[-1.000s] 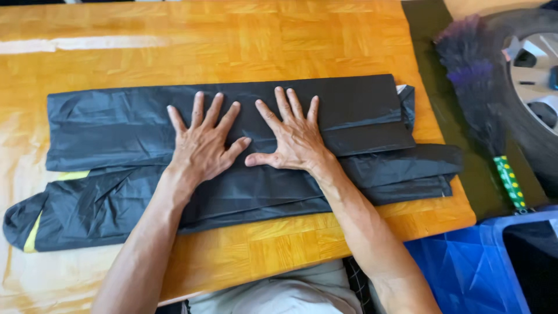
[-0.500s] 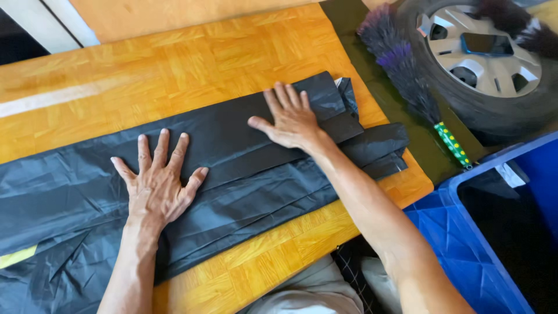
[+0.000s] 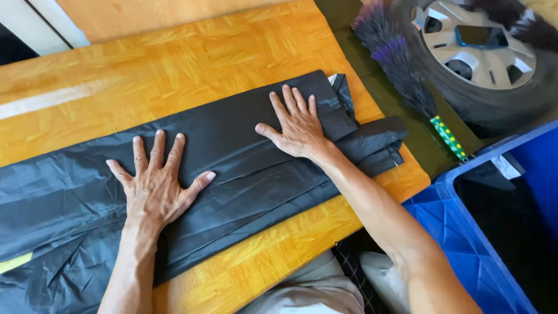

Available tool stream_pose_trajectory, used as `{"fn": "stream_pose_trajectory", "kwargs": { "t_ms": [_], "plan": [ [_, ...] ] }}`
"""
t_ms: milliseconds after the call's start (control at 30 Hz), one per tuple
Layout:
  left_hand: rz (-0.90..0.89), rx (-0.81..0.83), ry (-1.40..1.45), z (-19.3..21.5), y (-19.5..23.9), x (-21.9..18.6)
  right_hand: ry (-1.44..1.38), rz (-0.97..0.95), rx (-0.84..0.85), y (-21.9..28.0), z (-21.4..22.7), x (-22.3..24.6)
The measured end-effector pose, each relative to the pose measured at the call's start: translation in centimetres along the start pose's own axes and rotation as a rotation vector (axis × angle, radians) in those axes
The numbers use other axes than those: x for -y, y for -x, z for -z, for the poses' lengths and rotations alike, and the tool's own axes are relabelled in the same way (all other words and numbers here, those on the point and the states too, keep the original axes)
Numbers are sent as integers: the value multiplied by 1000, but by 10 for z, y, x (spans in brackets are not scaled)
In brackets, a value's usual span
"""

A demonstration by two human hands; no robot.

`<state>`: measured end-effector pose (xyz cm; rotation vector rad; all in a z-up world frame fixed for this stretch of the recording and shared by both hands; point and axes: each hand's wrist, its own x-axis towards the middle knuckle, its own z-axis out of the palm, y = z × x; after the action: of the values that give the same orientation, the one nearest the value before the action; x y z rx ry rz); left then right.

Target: The person retrieves a folded black garment from a blue bin and places it on a wooden table. They use a feather duster to dust the garment, then proceed to fold it neatly by hand, smoothing the fabric with their hands.

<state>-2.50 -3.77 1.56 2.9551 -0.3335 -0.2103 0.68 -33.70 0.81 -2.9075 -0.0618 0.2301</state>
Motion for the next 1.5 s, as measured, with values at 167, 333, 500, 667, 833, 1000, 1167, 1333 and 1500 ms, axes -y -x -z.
{"fn": "stream_pose_trajectory", "kwargs": {
  "t_ms": [167,333,500,667,833,1000,1167,1333,1500],
  "plan": [
    [-58,-111,-9,-24,-1,11,65,13,-29,4,-18,1],
    [-113,-210,19,-32,-5,15,222,253,-312,54,-43,12],
    [-152,-222,50,-32,-5,18,-18,464,-351,113,-50,38],
    [-160,-217,31,-26,-3,14,-29,547,-110,141,-48,40],
    [-134,-179,38,-26,-5,13,182,392,-77,136,-52,-30],
    [-115,-143,28,-25,-6,14,201,49,-106,137,-35,-114],
    [-148,-191,12,-25,-8,15,27,82,-431,174,-15,-121],
    [-120,-149,39,-27,-6,15,-39,256,-623,208,-14,-79],
    [-166,-186,52,-32,-6,20,197,289,-481,197,-31,-45]
  ]
}}
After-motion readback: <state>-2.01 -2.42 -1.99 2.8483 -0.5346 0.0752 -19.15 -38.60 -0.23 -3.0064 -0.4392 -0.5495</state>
